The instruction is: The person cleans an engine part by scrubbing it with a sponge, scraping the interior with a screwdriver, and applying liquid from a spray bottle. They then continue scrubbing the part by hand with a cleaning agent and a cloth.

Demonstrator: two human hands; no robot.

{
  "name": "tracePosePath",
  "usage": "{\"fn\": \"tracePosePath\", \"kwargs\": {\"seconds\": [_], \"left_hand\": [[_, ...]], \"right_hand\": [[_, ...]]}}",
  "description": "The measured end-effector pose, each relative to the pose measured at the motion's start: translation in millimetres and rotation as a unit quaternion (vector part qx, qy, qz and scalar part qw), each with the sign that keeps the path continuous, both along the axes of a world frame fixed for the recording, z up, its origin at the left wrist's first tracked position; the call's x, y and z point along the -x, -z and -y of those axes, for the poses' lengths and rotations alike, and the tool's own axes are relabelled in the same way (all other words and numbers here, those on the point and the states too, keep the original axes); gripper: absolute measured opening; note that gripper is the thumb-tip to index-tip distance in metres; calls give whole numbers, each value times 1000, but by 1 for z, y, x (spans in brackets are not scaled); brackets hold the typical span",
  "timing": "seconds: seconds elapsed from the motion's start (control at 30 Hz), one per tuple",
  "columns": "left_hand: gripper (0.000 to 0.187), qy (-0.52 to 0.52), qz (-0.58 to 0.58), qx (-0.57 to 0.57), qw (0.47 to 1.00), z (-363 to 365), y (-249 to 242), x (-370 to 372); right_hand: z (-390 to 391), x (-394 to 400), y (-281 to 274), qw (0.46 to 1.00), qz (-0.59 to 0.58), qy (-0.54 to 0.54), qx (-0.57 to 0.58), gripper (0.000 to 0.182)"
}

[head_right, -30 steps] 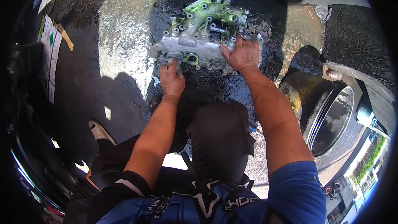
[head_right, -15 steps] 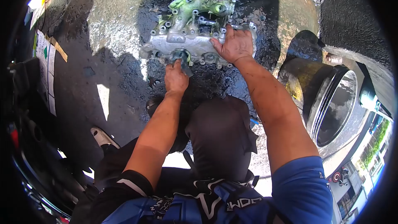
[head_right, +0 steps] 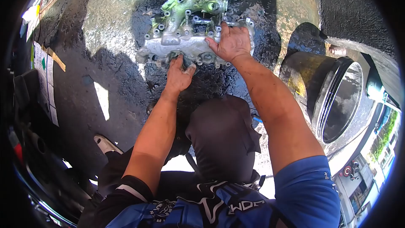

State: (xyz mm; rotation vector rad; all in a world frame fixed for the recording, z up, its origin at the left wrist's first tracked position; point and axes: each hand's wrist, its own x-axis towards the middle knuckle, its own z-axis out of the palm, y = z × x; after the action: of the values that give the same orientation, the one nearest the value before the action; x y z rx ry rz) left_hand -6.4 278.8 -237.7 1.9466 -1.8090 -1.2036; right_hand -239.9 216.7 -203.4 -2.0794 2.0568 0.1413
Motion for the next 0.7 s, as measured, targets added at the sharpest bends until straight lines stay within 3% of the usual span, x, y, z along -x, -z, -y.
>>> {"fn": "tracePosePath", "kwargs": {"seconds": [0.1,0.2,0.3,0.33,0.43,0.57,0.6,0.7], "left_hand": [[57,-15,-13,17,1000,4,14,-1],[54,51,79,-36,995,-15,12,-10],[52,67,135,-19,988,-48,16,-22],[55,38,119,75,989,-58,30,-24],[60,20,146,210,967,-32,12,-11],[61,55,247,40,967,-33,16,-7],[66,63,257,44,963,-43,17,-9],[69,-71,155,-27,985,-61,20,-8]], "right_hand": [[2,-1,1,1000,-3,-3,-1,91],[-1,0,1,1000,0,-3,-4,91],[0,-2,-3,1000,10,-1,0,90],[-1,-1,-2,1000,13,-3,2,89],[1,1,-2,1000,10,-9,10,88],[-1,2,0,1000,6,-11,0,88],[-1,2,-2,1000,4,-11,-8,89],[-2,2,0,1000,17,-6,-3,89]]}}
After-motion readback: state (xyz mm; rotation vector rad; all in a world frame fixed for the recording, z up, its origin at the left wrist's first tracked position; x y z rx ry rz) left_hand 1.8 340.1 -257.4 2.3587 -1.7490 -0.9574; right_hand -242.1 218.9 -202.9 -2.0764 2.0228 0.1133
